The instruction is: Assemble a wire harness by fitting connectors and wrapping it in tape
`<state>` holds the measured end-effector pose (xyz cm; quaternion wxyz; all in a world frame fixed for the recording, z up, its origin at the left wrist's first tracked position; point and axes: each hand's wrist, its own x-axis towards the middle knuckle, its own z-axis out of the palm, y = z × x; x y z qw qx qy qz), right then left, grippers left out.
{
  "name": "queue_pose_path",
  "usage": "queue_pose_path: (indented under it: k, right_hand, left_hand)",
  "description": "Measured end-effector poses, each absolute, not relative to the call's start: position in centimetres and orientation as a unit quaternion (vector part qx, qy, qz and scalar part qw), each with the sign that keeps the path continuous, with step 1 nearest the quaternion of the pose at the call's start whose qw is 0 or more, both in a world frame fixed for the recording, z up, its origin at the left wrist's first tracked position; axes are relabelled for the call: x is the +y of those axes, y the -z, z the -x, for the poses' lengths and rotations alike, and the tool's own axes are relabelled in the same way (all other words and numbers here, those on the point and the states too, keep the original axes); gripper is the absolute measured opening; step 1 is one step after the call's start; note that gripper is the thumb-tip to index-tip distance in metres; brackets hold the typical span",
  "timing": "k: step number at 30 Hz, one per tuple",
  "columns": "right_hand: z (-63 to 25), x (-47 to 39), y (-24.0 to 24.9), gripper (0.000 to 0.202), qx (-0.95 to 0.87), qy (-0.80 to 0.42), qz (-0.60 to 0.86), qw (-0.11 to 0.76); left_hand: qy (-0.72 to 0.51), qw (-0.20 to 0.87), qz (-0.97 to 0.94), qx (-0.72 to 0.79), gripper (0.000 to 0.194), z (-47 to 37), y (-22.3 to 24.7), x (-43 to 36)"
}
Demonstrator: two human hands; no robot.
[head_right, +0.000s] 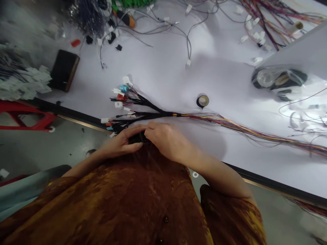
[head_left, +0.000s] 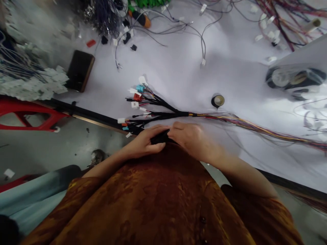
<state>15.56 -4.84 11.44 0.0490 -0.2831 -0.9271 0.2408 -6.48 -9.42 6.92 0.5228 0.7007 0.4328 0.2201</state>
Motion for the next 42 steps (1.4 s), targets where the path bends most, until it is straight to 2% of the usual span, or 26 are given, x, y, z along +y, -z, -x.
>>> queue_pose_path:
  k: [4, 10, 13, 17, 21, 25, 30, 33, 36, 40, 42]
  right_hand:
    - [-15.1, -5.4, -12.3, 0.017, -0.943, -0.211, 0.255, -0.041]
    - [-14.9, -6.1, -11.4, 0.018, -0.939, -0.268, 0.208, -0.056]
    - [-15.2, -6.6, -10.2, 0.017, -0.911, -0.325, 0.254, -0.003]
    - [-16.0, -7.0, -8.7, 0.01, -0.804, -0.468, 0.338, 0.142]
    - [-17.1, -6.9, -8.3, 0.01, -0.753, -0.527, 0.355, 0.17]
    - [-17.7, -7.1, -9.0, 0.013, -0.812, -0.467, 0.316, 0.152]
    - [-17.0, -7.7, -10.9, 0.019, -0.91, -0.312, 0.273, 0.001]
    - [-16.4, -7.8, -11.2, 0.015, -0.937, -0.25, 0.245, -0.019]
    - [-16.3, -7.6, -10.4, 0.016, -0.92, -0.287, 0.265, 0.042]
    - [-16.8, -7.1, -9.2, 0.012, -0.816, -0.416, 0.349, 0.196]
    - [-17.3, -6.9, -9.0, 0.01, -0.735, -0.499, 0.391, 0.238]
  left_hand:
    - [-0.192, 0.555, -0.688, 0.427, 0.043, 6.3, -6.6, -10.1]
    - [-0.165, 0.597, -0.67, 0.41, 0.034, 5.6, -6.9, -11.0]
    - [-0.153, 0.584, -0.678, 0.42, 0.031, 5.4, -7.1, -11.1]
    - [-0.168, 0.585, -0.678, 0.412, 0.035, 5.5, -7.0, -11.0]
    - [-0.166, 0.602, -0.666, 0.409, 0.038, 5.4, -7.2, -10.9]
    - [-0.155, 0.605, -0.662, 0.415, 0.039, 5.2, -7.6, -10.9]
    - [-0.149, 0.614, -0.659, 0.408, 0.037, 4.6, -7.9, -11.1]
    - [-0.15, 0.594, -0.67, 0.418, 0.031, 4.3, -7.9, -11.3]
    - [-0.151, 0.579, -0.682, 0.42, 0.03, 4.3, -7.7, -11.2]
    - [-0.193, 0.538, -0.703, 0.423, 0.038, 4.4, -7.7, -10.7]
    - [-0.211, 0.524, -0.712, 0.417, 0.043, 4.4, -8.0, -10.4]
